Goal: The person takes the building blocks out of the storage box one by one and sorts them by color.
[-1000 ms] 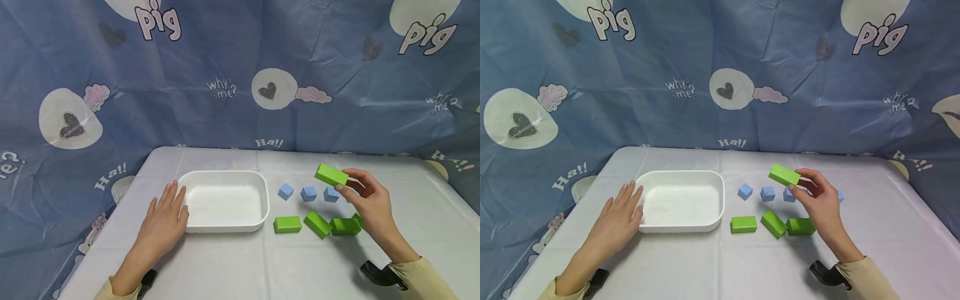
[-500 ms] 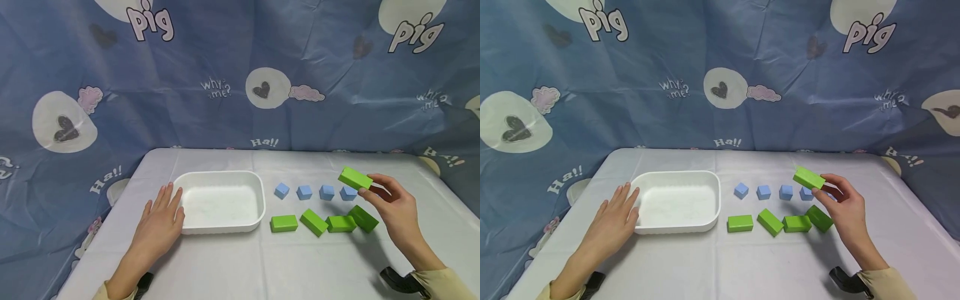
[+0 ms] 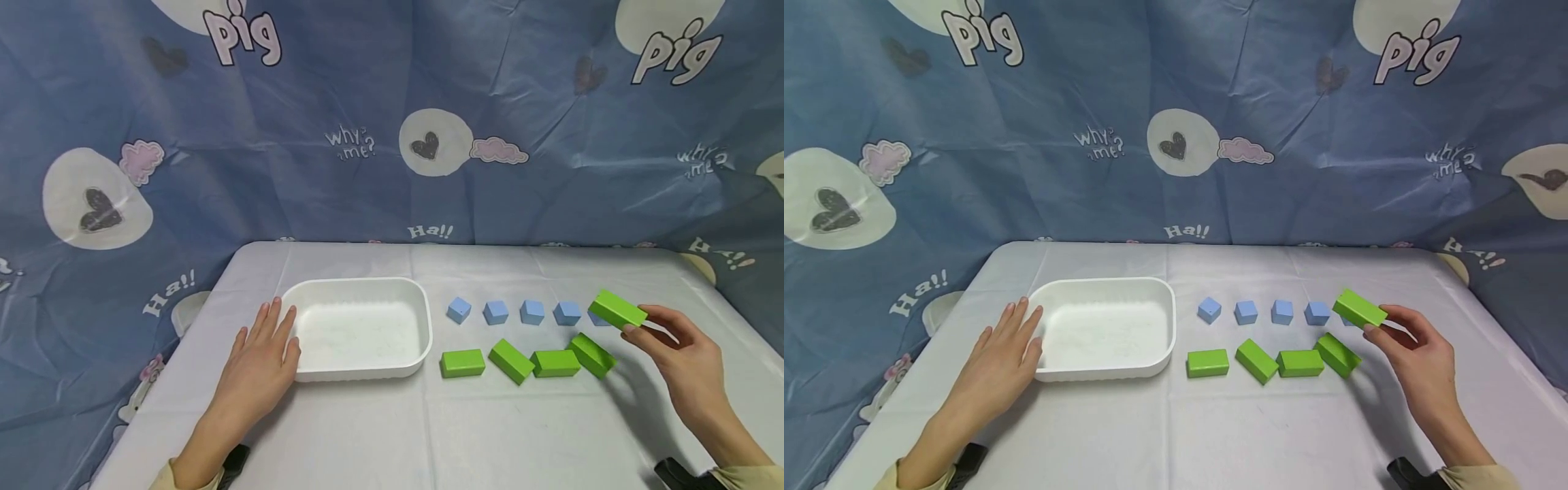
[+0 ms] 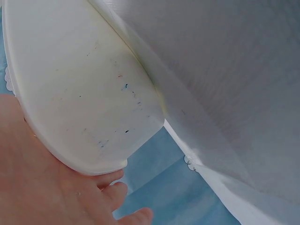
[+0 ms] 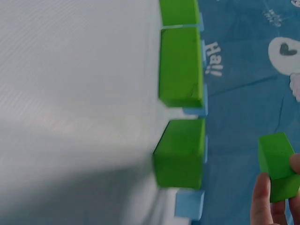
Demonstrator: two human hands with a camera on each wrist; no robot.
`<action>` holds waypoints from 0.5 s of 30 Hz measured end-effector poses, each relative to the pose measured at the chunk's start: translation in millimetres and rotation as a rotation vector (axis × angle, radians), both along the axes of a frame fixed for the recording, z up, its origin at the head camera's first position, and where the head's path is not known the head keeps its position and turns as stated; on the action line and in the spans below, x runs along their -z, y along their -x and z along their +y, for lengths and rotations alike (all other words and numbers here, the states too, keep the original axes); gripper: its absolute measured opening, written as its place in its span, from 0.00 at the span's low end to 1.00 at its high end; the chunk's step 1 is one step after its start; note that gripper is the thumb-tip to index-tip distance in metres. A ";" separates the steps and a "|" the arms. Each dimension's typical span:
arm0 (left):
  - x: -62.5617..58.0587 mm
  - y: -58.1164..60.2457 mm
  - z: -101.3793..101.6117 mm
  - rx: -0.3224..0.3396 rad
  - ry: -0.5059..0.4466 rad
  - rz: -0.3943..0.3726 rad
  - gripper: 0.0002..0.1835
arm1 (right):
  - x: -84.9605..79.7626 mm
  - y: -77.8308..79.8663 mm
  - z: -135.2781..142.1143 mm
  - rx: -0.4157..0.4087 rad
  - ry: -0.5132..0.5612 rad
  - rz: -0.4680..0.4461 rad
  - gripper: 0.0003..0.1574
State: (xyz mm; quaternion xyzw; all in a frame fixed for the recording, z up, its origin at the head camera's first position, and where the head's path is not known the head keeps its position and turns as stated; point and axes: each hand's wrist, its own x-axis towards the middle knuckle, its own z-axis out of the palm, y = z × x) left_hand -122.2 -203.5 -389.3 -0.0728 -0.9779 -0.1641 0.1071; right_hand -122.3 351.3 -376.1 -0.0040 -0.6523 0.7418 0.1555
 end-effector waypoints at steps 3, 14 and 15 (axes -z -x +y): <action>-0.8 0.4 0.1 0.001 0.000 -0.001 0.30 | 2.8 -3.9 7.7 0.062 -0.040 -0.046 0.27; -1.3 -0.3 0.0 -0.005 -0.003 -0.026 0.30 | 21.7 -10.4 39.5 0.232 -0.421 -0.276 0.21; -1.5 -0.3 -0.1 -0.005 -0.004 -0.029 0.30 | 23.9 -10.6 43.0 0.231 -0.475 -0.303 0.21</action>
